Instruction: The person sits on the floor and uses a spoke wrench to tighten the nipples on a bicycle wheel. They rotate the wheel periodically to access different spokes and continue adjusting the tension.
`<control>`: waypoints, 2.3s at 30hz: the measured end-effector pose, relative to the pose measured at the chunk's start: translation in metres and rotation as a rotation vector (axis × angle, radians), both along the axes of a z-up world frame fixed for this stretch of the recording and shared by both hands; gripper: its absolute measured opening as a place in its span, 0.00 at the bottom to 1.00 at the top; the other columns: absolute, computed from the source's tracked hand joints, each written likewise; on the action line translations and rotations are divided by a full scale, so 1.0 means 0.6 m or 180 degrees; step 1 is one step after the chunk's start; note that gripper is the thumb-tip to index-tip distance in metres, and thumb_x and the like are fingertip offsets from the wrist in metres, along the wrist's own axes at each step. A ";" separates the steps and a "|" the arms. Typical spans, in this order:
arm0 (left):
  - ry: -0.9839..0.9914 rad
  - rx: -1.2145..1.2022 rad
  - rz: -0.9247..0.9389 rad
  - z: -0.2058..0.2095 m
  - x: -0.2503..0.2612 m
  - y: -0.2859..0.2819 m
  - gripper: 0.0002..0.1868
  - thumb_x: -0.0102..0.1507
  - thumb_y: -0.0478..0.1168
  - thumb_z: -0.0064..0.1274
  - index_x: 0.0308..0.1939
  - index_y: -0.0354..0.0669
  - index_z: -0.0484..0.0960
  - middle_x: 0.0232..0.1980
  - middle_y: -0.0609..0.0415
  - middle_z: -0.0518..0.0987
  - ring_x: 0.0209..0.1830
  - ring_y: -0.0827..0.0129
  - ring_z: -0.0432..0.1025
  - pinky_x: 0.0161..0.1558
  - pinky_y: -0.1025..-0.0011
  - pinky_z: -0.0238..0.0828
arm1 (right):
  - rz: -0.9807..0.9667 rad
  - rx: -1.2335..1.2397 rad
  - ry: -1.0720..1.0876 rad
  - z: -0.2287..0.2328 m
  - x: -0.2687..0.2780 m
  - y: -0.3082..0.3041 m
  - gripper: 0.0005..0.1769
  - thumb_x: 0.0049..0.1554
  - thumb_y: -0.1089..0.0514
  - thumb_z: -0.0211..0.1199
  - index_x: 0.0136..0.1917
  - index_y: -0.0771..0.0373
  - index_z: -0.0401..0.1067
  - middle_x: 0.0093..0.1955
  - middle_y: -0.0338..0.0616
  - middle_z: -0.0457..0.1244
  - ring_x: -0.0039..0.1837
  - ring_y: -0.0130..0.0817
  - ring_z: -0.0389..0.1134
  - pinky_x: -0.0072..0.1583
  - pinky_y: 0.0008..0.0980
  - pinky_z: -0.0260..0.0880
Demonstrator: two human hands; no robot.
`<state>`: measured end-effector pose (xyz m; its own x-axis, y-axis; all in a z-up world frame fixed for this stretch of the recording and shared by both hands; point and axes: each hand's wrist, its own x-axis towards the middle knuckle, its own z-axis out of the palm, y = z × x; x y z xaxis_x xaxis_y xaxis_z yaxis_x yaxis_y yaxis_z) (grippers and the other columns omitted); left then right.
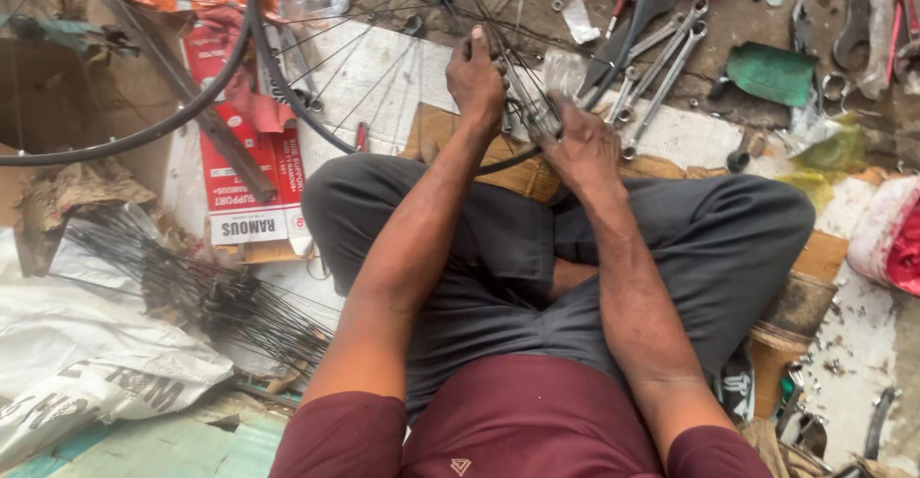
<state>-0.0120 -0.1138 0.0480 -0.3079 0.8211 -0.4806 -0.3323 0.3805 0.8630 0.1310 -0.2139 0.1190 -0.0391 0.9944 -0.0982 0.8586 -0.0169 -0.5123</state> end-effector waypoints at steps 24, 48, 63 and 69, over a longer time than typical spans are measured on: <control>-0.1203 0.0115 0.0454 -0.002 -0.040 0.069 0.08 0.64 0.26 0.45 0.46 0.32 0.69 0.34 0.44 0.78 0.23 0.62 0.76 0.21 0.66 0.76 | -0.3572 0.1065 0.3952 -0.072 0.444 -0.016 0.05 0.61 0.55 0.62 0.47 0.58 0.74 0.31 0.36 0.58 0.28 0.28 0.57 0.28 0.30 0.57; -0.0639 0.0047 -0.0088 -0.071 -0.055 0.119 0.07 0.67 0.38 0.53 0.40 0.37 0.75 0.26 0.53 0.75 0.16 0.74 0.67 0.15 0.75 0.63 | -0.2273 0.0412 0.5286 -0.030 0.282 0.041 0.05 0.69 0.66 0.58 0.57 0.63 0.73 0.51 0.49 0.70 0.51 0.40 0.72 0.52 0.38 0.76; 0.2873 -0.0722 -0.3594 0.001 -0.113 -0.038 0.23 0.67 0.51 0.49 0.36 0.34 0.90 0.38 0.39 0.85 0.40 0.51 0.81 0.50 0.58 0.76 | -0.0538 -0.2099 0.1900 -0.094 0.095 -0.047 0.12 0.56 0.62 0.67 0.55 0.63 0.81 0.47 0.41 0.73 0.44 0.26 0.72 0.48 0.25 0.72; 0.1683 -0.0602 -0.3666 -0.009 -0.085 -0.109 0.14 0.61 0.38 0.53 0.37 0.26 0.82 0.31 0.39 0.84 0.28 0.56 0.80 0.33 0.62 0.78 | -0.1297 -0.1723 0.2791 -0.054 0.127 -0.023 0.13 0.62 0.65 0.59 0.59 0.65 0.76 0.42 0.51 0.69 0.39 0.37 0.65 0.39 0.34 0.64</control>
<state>-0.0632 -0.1792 0.0429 0.3434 0.6723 -0.6558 0.6342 0.3490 0.6899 0.2072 -0.2275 0.0864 0.0125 0.7826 -0.6224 0.0809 -0.6212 -0.7795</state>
